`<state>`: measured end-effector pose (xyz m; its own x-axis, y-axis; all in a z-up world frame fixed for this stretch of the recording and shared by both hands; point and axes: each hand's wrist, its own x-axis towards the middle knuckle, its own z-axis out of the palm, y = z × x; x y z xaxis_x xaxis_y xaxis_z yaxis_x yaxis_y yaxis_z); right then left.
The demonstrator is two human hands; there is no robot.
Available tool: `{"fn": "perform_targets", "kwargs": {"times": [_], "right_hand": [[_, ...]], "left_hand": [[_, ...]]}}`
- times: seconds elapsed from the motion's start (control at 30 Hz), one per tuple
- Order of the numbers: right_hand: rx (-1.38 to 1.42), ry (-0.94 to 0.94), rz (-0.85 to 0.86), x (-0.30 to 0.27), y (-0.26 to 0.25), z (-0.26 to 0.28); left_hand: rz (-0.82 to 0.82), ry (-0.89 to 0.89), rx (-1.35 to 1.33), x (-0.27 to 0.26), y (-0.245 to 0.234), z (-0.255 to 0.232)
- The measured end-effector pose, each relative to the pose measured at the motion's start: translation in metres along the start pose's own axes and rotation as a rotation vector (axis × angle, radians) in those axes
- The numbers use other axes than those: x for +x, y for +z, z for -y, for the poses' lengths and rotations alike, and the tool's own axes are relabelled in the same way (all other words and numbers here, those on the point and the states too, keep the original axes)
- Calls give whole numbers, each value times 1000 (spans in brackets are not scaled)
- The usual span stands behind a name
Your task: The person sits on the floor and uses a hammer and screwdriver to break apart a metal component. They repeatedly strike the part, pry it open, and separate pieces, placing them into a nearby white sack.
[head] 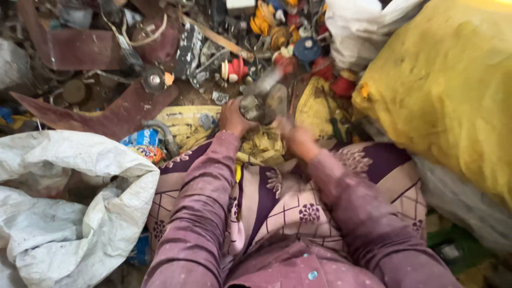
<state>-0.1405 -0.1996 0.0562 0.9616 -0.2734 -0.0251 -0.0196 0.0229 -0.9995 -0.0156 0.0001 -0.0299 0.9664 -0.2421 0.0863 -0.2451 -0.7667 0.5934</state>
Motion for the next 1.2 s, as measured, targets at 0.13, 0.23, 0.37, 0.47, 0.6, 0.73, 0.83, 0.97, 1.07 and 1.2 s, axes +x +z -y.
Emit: {"fn": "perform_targets", "kwargs": {"times": [0.13, 0.23, 0.37, 0.47, 0.6, 0.73, 0.83, 0.97, 1.07, 1.2], "right_hand": [[-253, 572, 109, -16, 0, -12], [-268, 391, 65, -30, -3, 30], [-345, -143, -158, -34, -28, 111], [87, -379, -60, -32, -51, 144], [281, -439, -239, -8, -41, 105], [-314, -149, -178, -5, -3, 17], [-326, 446, -15, -7, -1, -16], [-233, 466, -36, -19, -10, -1], [-162, 234, -131, -20, -30, 53], [107, -348, -97, -21, -66, 118]], "left_hand": [[-31, 53, -22, 0, -10, -5], [-64, 96, 10, -3, -9, -4], [-25, 56, 14, -4, -7, 0], [-16, 65, 8, 3, -6, -2], [-35, 79, -10, 8, -1, 3], [-41, 24, 25, 3, 6, 14], [-62, 21, 104, 8, -2, 20], [-63, 66, 56, 0, -9, 21], [-49, 140, 50, -2, -17, 9], [36, 144, 105, 8, -18, -2]]}}
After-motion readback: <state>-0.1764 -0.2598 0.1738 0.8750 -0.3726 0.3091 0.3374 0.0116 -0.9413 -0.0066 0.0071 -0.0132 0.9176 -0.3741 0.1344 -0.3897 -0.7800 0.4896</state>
